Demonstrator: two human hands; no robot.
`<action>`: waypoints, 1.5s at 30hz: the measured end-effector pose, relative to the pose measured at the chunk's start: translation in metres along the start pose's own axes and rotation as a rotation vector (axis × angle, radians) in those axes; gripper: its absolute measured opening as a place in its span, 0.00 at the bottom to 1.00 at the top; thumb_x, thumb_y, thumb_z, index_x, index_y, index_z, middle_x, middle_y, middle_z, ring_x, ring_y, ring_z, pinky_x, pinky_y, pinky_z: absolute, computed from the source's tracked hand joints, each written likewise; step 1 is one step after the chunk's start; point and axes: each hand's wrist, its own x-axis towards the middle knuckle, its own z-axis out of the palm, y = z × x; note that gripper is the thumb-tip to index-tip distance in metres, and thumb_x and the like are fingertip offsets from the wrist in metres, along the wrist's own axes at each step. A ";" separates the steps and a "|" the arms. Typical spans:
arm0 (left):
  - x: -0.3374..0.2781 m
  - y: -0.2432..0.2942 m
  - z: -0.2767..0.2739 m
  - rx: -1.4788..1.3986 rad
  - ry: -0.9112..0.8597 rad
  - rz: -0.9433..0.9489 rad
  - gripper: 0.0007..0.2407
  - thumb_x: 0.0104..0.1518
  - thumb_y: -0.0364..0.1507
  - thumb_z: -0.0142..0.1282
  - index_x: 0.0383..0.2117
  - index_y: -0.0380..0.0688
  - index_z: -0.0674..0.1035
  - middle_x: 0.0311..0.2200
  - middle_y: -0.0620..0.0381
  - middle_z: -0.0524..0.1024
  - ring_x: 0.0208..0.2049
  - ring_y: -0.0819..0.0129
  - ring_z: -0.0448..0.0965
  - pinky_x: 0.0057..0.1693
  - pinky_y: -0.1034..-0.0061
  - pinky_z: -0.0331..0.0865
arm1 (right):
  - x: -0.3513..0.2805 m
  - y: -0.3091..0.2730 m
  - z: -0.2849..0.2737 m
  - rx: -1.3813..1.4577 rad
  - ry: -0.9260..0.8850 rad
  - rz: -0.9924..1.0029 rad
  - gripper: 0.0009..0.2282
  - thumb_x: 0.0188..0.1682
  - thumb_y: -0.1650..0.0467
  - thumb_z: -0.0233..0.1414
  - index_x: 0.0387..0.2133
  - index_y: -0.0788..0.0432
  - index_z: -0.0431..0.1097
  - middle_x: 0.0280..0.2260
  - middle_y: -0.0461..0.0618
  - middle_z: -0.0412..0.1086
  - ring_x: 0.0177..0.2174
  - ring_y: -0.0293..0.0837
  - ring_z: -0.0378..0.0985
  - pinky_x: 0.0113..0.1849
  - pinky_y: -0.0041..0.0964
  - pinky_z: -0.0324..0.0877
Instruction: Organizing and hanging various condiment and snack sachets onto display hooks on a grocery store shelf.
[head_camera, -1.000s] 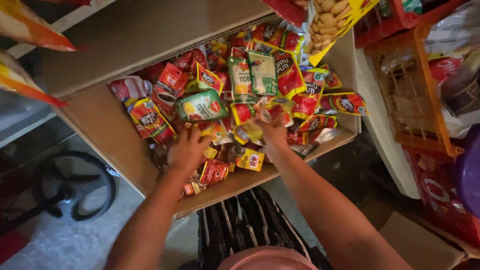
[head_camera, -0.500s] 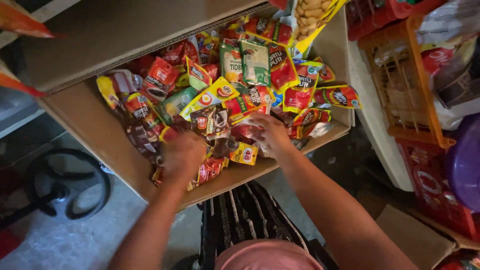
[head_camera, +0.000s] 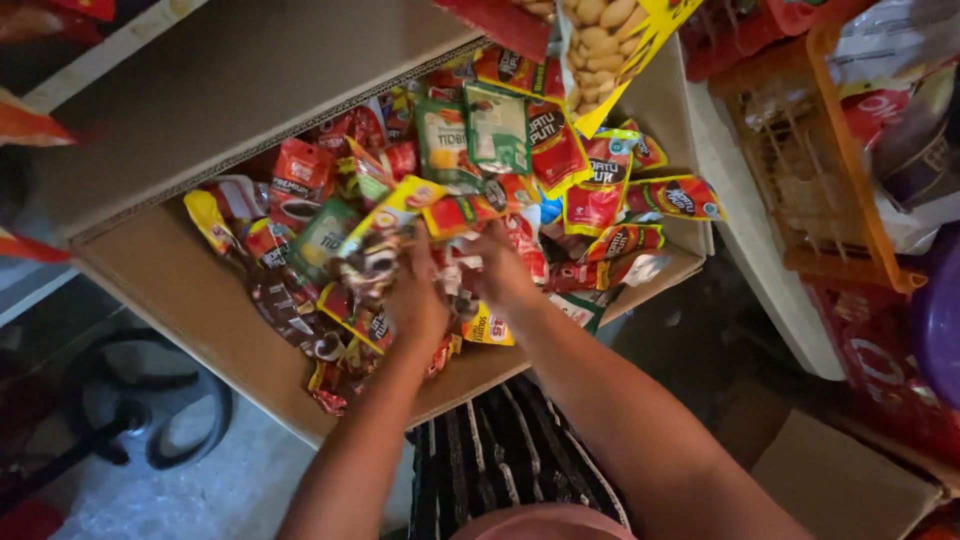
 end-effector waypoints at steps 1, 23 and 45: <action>0.003 0.000 -0.012 0.004 -0.004 -0.003 0.34 0.63 0.26 0.50 0.76 0.59 0.47 0.63 0.42 0.69 0.47 0.49 0.81 0.45 0.57 0.78 | 0.003 0.008 0.006 0.004 0.002 0.005 0.34 0.41 0.77 0.49 0.66 0.50 0.52 0.55 0.48 0.64 0.46 0.47 0.71 0.45 0.46 0.72; 0.023 -0.029 -0.059 -0.879 0.557 -0.113 0.09 0.54 0.17 0.60 0.38 0.43 0.78 0.32 0.59 0.75 0.29 0.72 0.72 0.36 0.77 0.67 | -0.073 -0.060 -0.134 -1.978 0.264 -0.666 0.27 0.38 0.61 0.64 0.54 0.46 0.68 0.59 0.54 0.66 0.57 0.61 0.63 0.56 0.58 0.60; 0.013 0.130 -0.081 -0.157 0.450 0.837 0.09 0.55 0.25 0.62 0.41 0.48 0.81 0.45 0.55 0.74 0.49 0.53 0.72 0.56 0.58 0.68 | -0.011 0.015 -0.041 -1.303 0.252 -0.481 0.21 0.42 0.68 0.63 0.51 0.57 0.71 0.47 0.58 0.75 0.48 0.58 0.77 0.49 0.49 0.73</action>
